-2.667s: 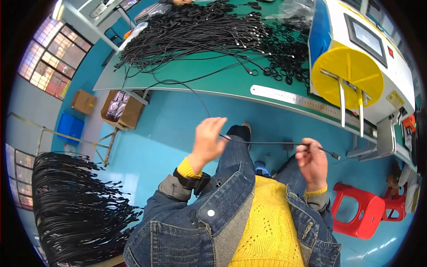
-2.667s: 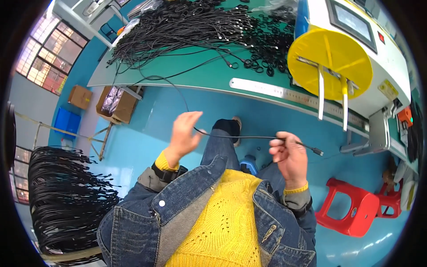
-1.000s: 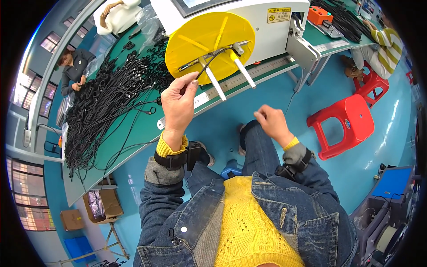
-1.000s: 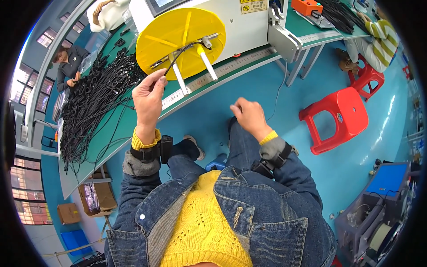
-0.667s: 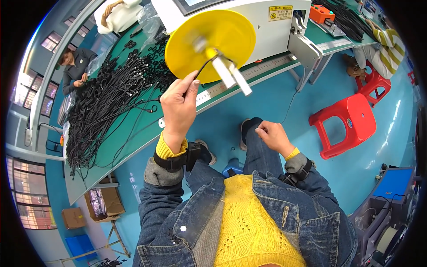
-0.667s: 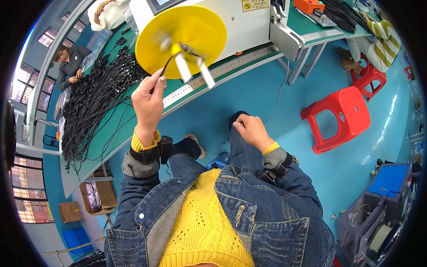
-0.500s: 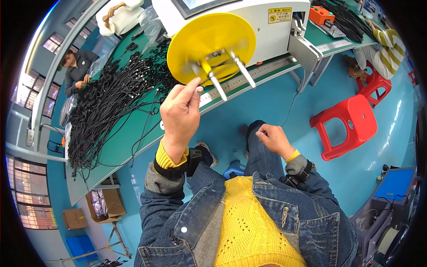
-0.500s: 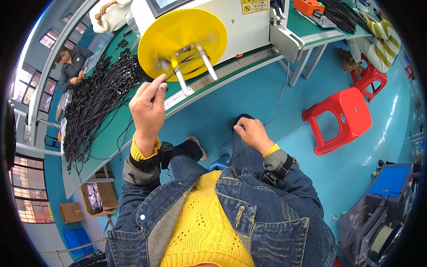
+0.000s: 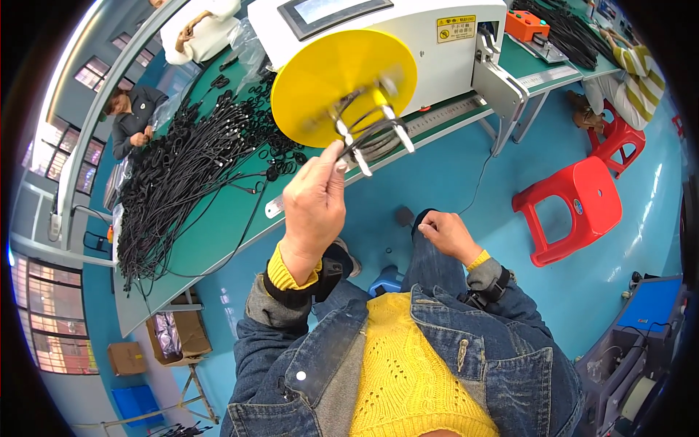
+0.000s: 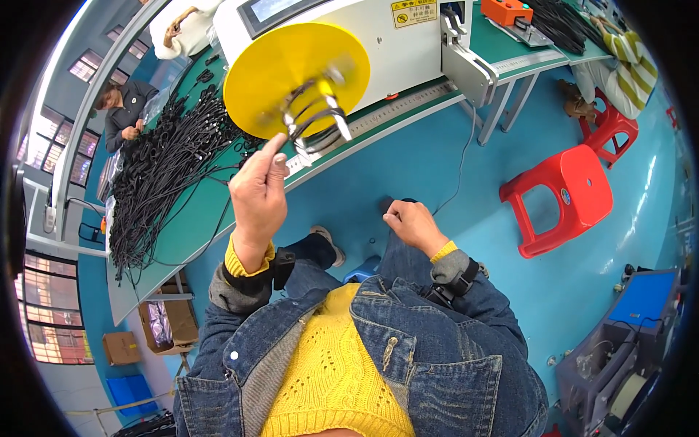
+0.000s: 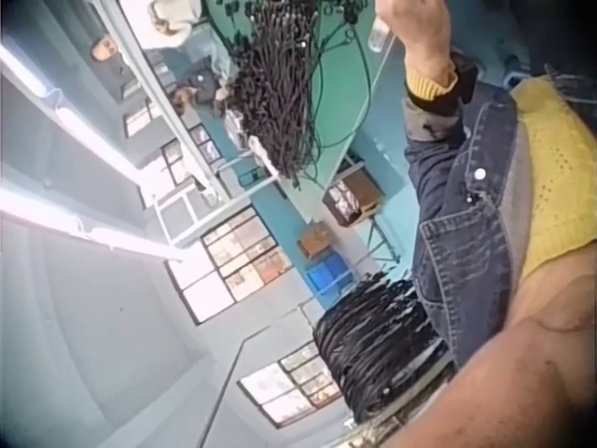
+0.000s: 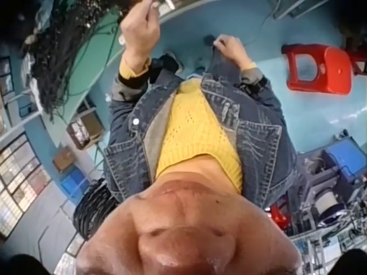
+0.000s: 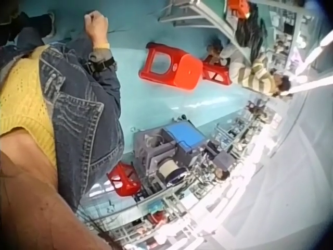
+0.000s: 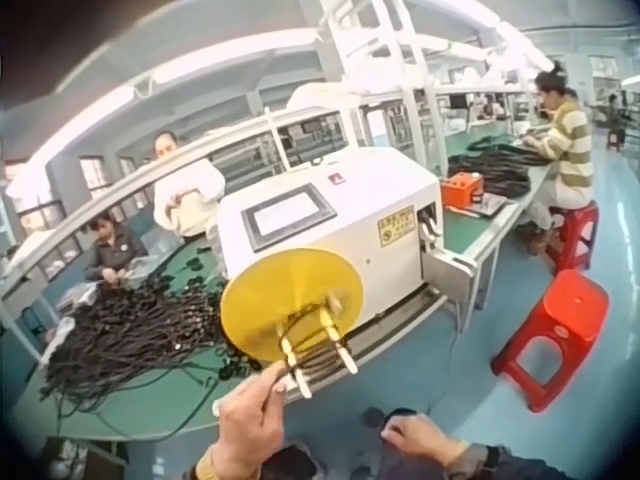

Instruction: The person picks up a cable, winds it around the spindles of a machine, and removes the coiled cable. They then secure the coil with a tie by hand and place it back onto the table.

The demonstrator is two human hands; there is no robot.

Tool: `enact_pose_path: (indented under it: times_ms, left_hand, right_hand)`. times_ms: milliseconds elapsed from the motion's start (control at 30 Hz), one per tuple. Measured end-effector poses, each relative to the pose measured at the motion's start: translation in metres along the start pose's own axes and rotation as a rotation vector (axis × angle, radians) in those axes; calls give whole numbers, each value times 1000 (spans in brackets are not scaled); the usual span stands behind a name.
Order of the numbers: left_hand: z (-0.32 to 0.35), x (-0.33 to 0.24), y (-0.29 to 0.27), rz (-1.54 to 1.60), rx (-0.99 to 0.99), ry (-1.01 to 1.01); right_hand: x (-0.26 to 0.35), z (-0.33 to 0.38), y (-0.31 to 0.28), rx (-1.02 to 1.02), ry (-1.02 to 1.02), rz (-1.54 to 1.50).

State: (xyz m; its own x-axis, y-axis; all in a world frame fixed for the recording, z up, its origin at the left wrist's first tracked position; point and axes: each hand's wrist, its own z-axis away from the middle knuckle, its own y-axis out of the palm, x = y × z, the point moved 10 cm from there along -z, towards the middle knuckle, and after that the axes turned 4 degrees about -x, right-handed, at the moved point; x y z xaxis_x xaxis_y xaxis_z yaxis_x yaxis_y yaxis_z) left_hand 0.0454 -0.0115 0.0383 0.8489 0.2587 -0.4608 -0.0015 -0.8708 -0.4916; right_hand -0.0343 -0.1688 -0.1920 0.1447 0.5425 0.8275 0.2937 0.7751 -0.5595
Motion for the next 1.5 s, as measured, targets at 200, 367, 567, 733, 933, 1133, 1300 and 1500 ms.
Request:
enact_pose_path:
  times_ms: [200,367,567,733,933,1133,1300,1500]
  left_hand:
    - [2,-20,23,-202,31,137]
    - [-12,-41,34,-533,90,193]
    - [-25,-51,32,-559,128,184]
    - [-28,-25,36,-552,146,167]
    - [-23,-11,46,-298,257,119]
    - [-26,-6,49,-88,311,10]
    - [-28,-23,49,-73,301,68]
    - [-27,-16,52,-155,330,2]
  right_hand:
    - [24,-8,-18,-49,-112,-10]
    - [105,-26,-88,-378,-298,-251]
    - [147,-55,-97,-282,-319,-289]
    - [150,-75,-114,-399,-512,-267]
    - [158,-91,-99,-207,-638,-346]
    - [157,-72,-86,-311,-550,-329]
    - [173,-43,-95,-682,-660,-190]
    - [168,-55,-97,-631,-526,-190]
